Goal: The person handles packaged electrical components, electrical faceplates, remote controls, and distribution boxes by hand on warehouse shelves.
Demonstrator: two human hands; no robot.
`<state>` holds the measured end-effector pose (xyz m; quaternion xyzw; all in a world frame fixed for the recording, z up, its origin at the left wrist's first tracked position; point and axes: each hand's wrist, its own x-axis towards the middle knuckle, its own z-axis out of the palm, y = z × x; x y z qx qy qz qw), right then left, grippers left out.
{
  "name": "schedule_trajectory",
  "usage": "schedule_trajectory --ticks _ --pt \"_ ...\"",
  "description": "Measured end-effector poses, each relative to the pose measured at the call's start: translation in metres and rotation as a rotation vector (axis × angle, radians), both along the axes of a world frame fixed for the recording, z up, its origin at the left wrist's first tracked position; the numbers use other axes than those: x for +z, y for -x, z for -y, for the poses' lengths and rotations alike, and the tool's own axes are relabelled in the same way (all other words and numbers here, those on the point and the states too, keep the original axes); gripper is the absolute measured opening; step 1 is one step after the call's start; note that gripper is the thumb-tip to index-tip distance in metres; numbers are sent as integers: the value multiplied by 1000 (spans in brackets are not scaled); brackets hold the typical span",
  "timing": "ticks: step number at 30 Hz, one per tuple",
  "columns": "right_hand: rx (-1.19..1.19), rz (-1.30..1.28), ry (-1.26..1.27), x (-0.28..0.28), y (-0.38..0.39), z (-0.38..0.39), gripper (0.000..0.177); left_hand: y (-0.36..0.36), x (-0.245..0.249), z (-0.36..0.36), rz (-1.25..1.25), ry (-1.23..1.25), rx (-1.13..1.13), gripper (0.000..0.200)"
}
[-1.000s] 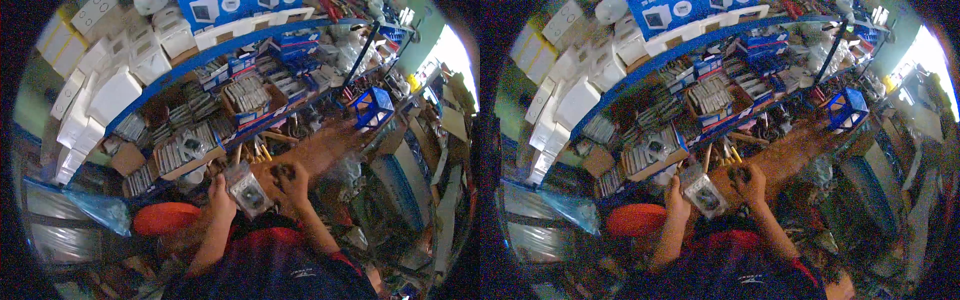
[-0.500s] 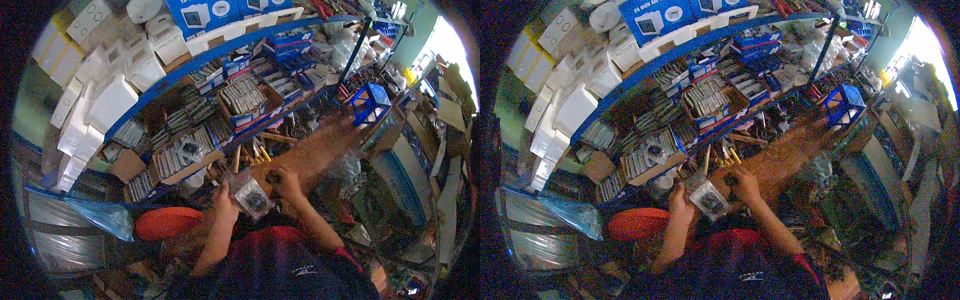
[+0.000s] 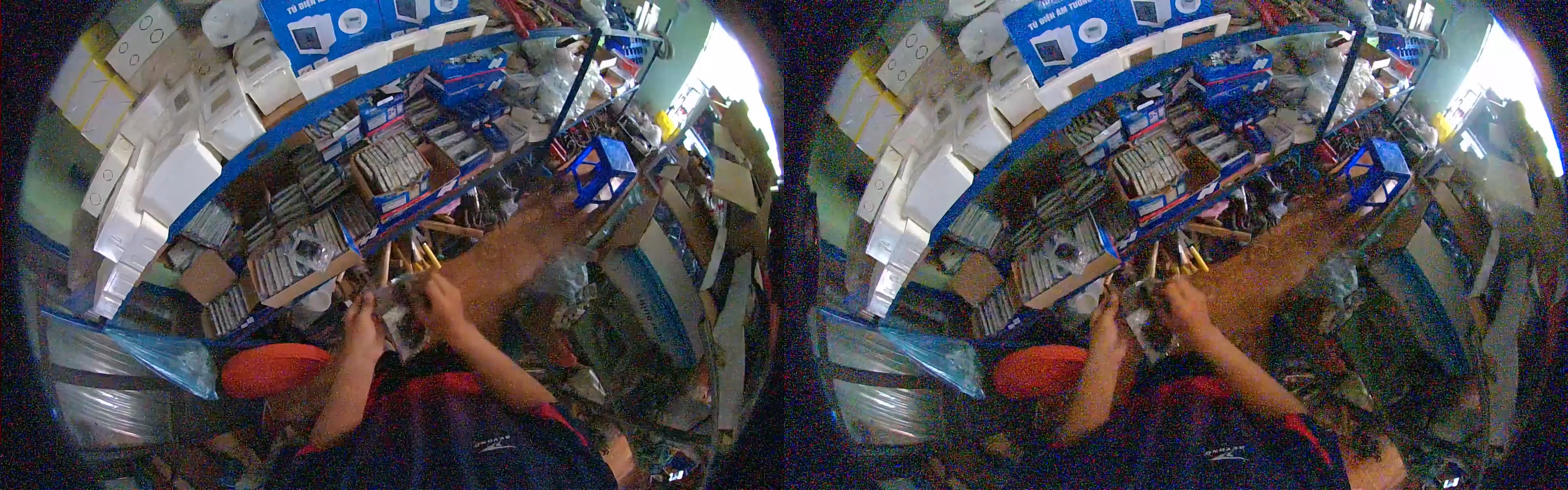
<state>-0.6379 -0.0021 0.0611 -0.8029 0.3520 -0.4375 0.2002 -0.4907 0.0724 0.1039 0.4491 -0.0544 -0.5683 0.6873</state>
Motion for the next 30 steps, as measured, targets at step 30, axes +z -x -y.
schedule_trajectory --ticks 30 --pt "19 1269 -1293 62 45 5 25 3 70 10 -78 110 4 33"
